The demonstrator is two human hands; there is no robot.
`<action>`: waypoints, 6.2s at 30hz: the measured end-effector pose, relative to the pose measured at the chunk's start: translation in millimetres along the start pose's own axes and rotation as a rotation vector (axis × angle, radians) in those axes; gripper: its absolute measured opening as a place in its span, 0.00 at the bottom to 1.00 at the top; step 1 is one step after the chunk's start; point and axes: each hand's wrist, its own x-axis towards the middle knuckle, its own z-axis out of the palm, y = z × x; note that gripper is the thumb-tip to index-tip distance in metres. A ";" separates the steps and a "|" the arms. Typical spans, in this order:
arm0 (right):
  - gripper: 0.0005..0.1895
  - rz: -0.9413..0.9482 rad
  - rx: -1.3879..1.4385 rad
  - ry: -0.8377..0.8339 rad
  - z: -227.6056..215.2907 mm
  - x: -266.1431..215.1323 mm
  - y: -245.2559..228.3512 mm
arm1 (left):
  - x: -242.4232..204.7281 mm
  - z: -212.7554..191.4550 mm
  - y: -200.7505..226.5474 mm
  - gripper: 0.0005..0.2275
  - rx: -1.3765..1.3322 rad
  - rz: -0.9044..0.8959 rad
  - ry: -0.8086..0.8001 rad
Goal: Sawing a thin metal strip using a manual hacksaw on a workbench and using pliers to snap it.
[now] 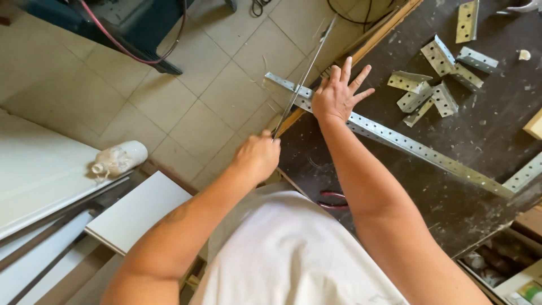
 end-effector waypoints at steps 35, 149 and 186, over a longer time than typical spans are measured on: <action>0.28 -0.861 -0.037 0.394 39.3 -6.3 56.0 | 26.4 -24.1 24.1 0.25 0.061 0.157 0.089; 0.24 -0.743 -0.049 0.323 64.9 -26.9 33.7 | -70.0 -71.2 8.7 0.27 0.043 0.043 -0.092; 0.19 -0.858 0.001 0.614 27.3 -1.3 57.8 | 47.5 -20.3 55.7 0.28 0.043 0.138 0.041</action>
